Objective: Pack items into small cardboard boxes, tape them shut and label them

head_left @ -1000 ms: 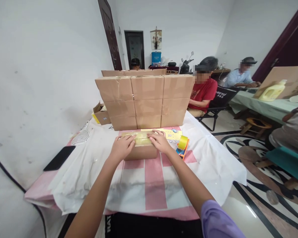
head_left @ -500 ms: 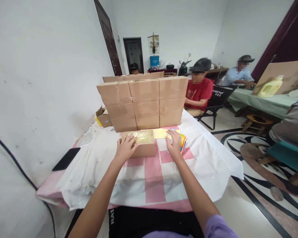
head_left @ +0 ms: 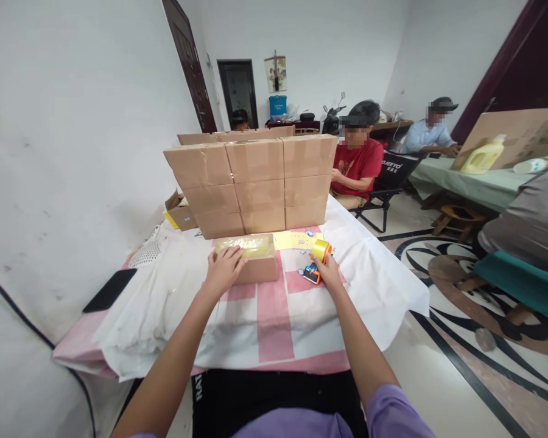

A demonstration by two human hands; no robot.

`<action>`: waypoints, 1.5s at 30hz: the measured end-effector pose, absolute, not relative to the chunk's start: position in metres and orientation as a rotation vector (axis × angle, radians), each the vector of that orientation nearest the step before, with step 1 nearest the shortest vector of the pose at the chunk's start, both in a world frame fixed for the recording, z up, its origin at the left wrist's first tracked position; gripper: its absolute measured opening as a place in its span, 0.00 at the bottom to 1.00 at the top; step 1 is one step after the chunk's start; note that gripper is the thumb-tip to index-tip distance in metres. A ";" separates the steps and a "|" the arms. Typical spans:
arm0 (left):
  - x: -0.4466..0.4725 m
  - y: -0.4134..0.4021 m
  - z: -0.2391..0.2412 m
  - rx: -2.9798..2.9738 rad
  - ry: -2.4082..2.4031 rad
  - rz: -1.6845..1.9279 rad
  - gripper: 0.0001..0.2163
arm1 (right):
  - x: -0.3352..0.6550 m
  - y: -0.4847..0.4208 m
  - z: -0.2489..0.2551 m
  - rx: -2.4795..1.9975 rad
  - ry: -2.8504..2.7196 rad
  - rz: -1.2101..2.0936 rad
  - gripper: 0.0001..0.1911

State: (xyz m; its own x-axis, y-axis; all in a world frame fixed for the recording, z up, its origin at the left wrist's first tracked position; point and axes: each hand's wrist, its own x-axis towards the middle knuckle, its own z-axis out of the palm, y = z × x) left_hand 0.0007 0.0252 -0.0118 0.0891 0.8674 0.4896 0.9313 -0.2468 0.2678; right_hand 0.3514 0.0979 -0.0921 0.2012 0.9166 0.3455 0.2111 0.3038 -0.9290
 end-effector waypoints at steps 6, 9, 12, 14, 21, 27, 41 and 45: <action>0.047 -0.003 -0.011 -2.225 -1.810 -1.114 0.18 | 0.329 0.050 -0.083 -1.001 -1.322 0.873 0.25; 0.101 -0.028 -0.030 -2.519 -1.773 -1.410 0.14 | 0.307 0.022 -0.074 -0.887 -1.331 0.904 0.24; 0.141 -0.045 -0.050 -2.652 -1.817 -1.766 0.15 | 0.293 0.007 -0.064 -0.831 -1.399 0.822 0.26; 0.151 -0.050 -0.058 -2.616 -1.846 -1.889 0.17 | 0.291 0.003 -0.060 -0.806 -1.457 0.781 0.27; 0.145 -0.073 -0.044 -2.533 -1.857 -2.113 0.17 | 0.297 -0.009 -0.064 -0.768 -1.509 0.703 0.28; 0.147 -0.085 -0.019 -2.637 -1.999 -2.270 0.17 | 0.293 -0.010 -0.051 -0.848 -1.414 0.617 0.27; 0.148 -0.118 -0.063 -2.594 -2.612 -2.257 0.32 | 0.293 0.014 -0.013 -0.901 -1.045 0.688 0.26; 0.150 -0.120 -0.069 -2.564 -2.699 -2.241 0.34 | 0.295 0.003 -0.014 -0.930 -1.038 0.682 0.26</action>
State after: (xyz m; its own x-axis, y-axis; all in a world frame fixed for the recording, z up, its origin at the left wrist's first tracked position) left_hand 0.1502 -0.1201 -0.0692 0.1146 0.9794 -0.1664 0.0164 0.1656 0.9861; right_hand 0.2945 0.0026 -0.0145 0.3713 0.8327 0.4107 -0.0458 0.4582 -0.8877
